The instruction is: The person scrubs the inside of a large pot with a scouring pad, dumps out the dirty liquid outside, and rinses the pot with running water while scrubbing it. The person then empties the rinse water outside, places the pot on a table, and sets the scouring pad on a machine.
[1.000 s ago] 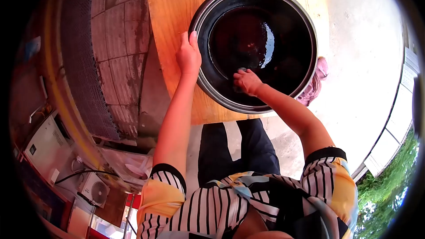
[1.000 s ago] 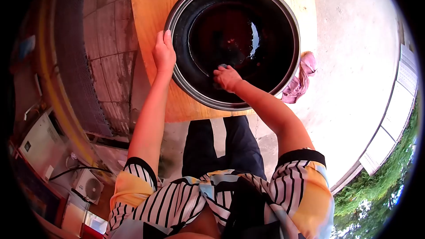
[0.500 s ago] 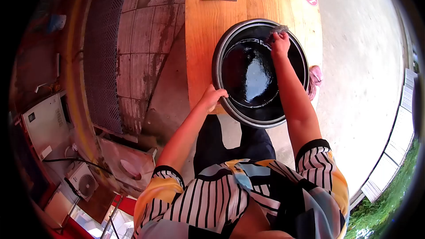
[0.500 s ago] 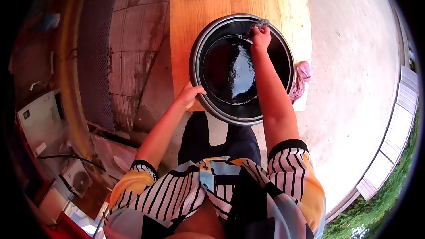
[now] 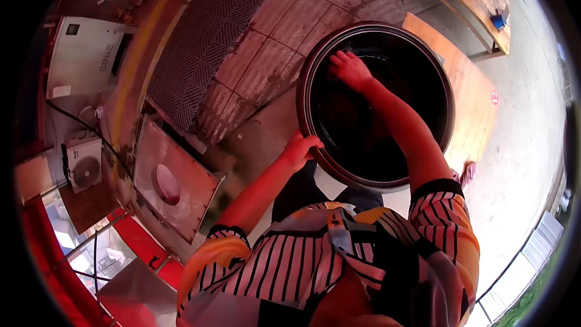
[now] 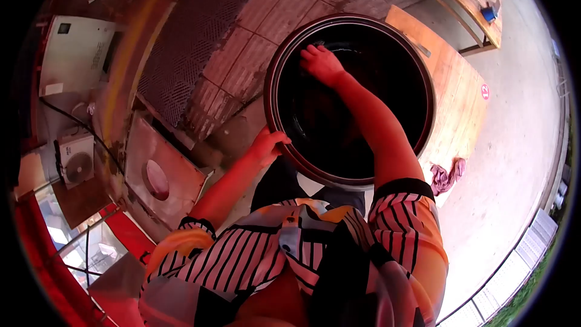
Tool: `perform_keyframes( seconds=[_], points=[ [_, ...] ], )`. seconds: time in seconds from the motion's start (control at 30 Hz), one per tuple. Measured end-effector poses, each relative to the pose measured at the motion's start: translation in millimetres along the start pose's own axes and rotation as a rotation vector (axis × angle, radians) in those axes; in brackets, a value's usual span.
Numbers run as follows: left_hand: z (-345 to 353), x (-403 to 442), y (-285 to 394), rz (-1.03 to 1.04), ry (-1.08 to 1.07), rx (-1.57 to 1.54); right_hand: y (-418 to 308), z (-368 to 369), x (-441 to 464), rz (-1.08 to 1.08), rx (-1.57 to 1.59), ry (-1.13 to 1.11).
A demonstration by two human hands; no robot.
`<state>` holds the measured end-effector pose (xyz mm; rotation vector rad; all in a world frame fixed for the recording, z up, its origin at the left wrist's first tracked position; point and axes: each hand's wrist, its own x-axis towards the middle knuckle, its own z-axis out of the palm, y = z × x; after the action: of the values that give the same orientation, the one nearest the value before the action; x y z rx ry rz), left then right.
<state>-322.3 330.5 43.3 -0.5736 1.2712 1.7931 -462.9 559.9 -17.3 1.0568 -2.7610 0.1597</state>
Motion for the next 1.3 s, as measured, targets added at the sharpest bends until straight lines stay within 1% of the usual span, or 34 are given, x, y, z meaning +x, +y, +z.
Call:
perform_keyframes(
  seconds=[0.03, 0.07, 0.1, 0.17, 0.23, 0.27, 0.3, 0.33, 0.37, 0.4, 0.43, 0.5, 0.53, 0.57, 0.6, 0.67, 0.7, 0.73, 0.77, 0.8, 0.83, 0.9, 0.93, 0.97, 1.03, 1.07, 1.13, 1.17, 1.2, 1.23, 1.27, 1.3],
  points=[
    [-25, -19, 16, 0.003, 0.001, -0.019, 17, 16, 20, -0.004, -0.087, -0.044],
    [-49, -32, 31, 0.046, 0.058, -0.071, 28, 20, 36, -0.081, -0.201, -0.018],
    [-70, -43, 42, 0.082, 0.107, -0.123, 27, 17, 53, -0.014, -0.265, -0.025],
    [-114, -53, 51, 0.161, 0.177, -0.198, 10, 13, 84, 0.299, -0.266, -0.279],
    [-165, -42, 50, 0.164, 0.19, -0.237, -17, 12, 111, 0.722, -0.089, -0.567],
    [-181, -38, 55, 0.165, 0.189, -0.258, -12, 46, 103, 0.607, -0.058, -0.851],
    [-183, -46, 71, 0.183, 0.246, -0.345, -5, 94, 97, 0.299, -0.087, -1.131],
    [-189, -43, 77, 0.199, 0.279, -0.415, -17, 102, 104, -0.111, 0.07, -1.094],
    [-199, -41, 85, 0.211, 0.313, -0.479, -43, 93, 132, -0.084, 0.135, -1.303],
    [-213, -35, 97, 0.231, 0.349, -0.532, -65, 74, 159, 0.143, 0.51, -1.314],
    [-230, -19, 100, 0.233, 0.385, -0.616, -77, 65, 187, 0.371, 0.883, -1.274],
    [-259, 2, 124, 0.232, 0.367, -0.764, -83, 77, 244, -0.089, 0.471, -0.572],
    [-275, 14, 137, 0.235, 0.356, -0.835, -75, 78, 278, -0.083, 0.554, -0.468],
    [-298, 34, 145, 0.219, 0.347, -0.937, -67, 57, 319, -0.08, 0.638, -0.366],
    [-320, 50, 160, 0.261, 0.329, -1.022, -57, 36, 358, -0.078, 0.722, -0.267],
    [-356, 73, 189, 0.333, 0.286, -1.193, -27, 8, 418, 0.077, 0.812, -0.274],
    [-375, 79, 211, 0.364, 0.349, -1.104, 1, 1, 446, 0.123, 0.867, -0.286],
    [-391, 88, 238, 0.398, 0.39, -1.159, 37, 14, 469, 0.067, 0.9, -0.209],
    [-404, 93, 261, 0.422, 0.435, -1.212, 72, 25, 491, 0.125, 0.919, -0.226],
    [-416, 93, 278, 0.428, 0.489, -1.264, 104, 28, 518, 0.183, 0.769, -0.271],
    [-433, 98, 297, 0.456, 0.514, -1.249, 125, 24, 547, 0.168, 0.65, -0.22],
    [-472, 103, 336, 0.523, 0.567, -1.219, 162, 28, 630, 0.285, 0.827, -0.365],
    [-484, 104, 350, 0.626, 0.645, -1.157, 177, 32, 659, 0.361, 0.905, -0.468],
    [-490, 105, 366, 0.731, 0.717, -1.095, 174, 30, 697, 0.288, 0.945, -0.358],
    [-521, 112, 412, 0.787, 0.734, -1.247, 181, 57, 790, 0.186, 0.994, -0.324],
    [-546, 118, 434, 0.727, 0.667, -1.456, 184, 72, 839, 0.131, 1.021, -0.294],
    [-613, 150, 464, 0.755, 0.642, -1.468, 177, 91, 941, 0.13, 0.997, -0.303],
    [-636, 171, 478, 0.764, 0.631, -1.476, 173, 100, 987, 0.109, 0.997, -0.272],
    [-648, 187, 498, 0.85, 0.939, -0.946, 169, 110, 1030, 0.091, 1.0, -0.244],
    [-664, 201, 525, 0.896, 1.192, -0.377, 167, 116, 1080, 0.071, 1.006, -0.204],
    [-682, 212, 551, 0.893, 1.386, 0.221, 171, 126, 1112, 0.051, 0.983, -0.223],
    [-714, 232, 573, 0.92, 1.317, 0.137, 178, 145, 1146, 0.026, 0.958, -0.224]
  ],
)
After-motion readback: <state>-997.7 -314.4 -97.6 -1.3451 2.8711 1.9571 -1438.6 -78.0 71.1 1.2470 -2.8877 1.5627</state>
